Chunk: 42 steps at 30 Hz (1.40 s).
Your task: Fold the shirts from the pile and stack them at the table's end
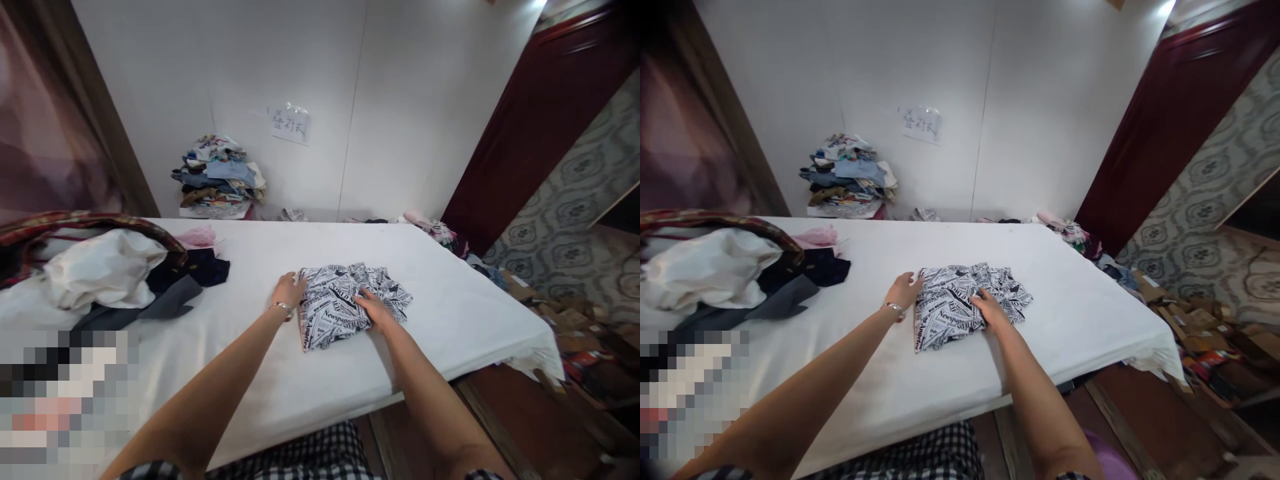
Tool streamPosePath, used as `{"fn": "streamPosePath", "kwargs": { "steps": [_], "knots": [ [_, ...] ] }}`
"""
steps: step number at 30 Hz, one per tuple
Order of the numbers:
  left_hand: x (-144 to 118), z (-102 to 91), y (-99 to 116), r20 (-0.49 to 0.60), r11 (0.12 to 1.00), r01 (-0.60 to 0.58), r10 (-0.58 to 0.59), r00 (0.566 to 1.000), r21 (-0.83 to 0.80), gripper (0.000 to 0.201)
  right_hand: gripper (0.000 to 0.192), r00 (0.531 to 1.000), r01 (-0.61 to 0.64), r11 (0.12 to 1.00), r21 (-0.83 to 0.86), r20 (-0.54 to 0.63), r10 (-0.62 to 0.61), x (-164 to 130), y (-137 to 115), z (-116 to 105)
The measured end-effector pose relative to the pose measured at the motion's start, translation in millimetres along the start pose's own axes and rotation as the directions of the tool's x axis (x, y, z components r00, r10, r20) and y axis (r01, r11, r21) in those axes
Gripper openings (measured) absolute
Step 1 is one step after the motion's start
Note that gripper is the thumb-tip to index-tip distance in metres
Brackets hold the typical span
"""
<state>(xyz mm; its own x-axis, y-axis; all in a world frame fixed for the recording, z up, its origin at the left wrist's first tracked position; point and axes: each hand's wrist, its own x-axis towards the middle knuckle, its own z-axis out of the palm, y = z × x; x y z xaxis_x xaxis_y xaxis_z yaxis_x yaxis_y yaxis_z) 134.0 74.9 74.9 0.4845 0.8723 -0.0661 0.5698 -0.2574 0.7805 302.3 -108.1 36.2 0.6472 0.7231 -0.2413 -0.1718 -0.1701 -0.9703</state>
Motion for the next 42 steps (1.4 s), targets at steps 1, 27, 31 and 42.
{"fn": "streamPosePath", "kwargs": {
  "steps": [1, 27, 31, 42],
  "knots": [
    [1.0, -1.7, -7.5, -0.006, 1.0, 0.025, -0.025, 1.0, 0.013, 0.061, 0.067, 0.999, 0.023, 0.996, -0.08, -0.035, -0.026, 2.1, -1.2, -0.9],
    [64.4, 26.1, 38.2, 0.173, 0.852, -0.385, 0.345, 0.923, 0.355, 0.065, 0.05, 0.967, -0.074, 0.978, 0.197, -0.224, 0.118, -92.6, 34.5, -40.1],
    [84.6, 55.8, 68.0, 0.333, 0.782, -0.479, 0.364, 0.87, 0.398, 0.058, 0.044, 0.967, -0.142, 0.902, 0.409, -0.139, 0.215, -100.4, 18.6, -37.7],
    [96.2, 119.1, 106.2, 0.476, 0.695, -0.552, 0.331, 0.815, 0.461, 0.048, 0.046, 0.885, -0.039, 0.846, -0.531, -0.411, -0.218, -59.2, 19.2, -93.6]
  ]
}}
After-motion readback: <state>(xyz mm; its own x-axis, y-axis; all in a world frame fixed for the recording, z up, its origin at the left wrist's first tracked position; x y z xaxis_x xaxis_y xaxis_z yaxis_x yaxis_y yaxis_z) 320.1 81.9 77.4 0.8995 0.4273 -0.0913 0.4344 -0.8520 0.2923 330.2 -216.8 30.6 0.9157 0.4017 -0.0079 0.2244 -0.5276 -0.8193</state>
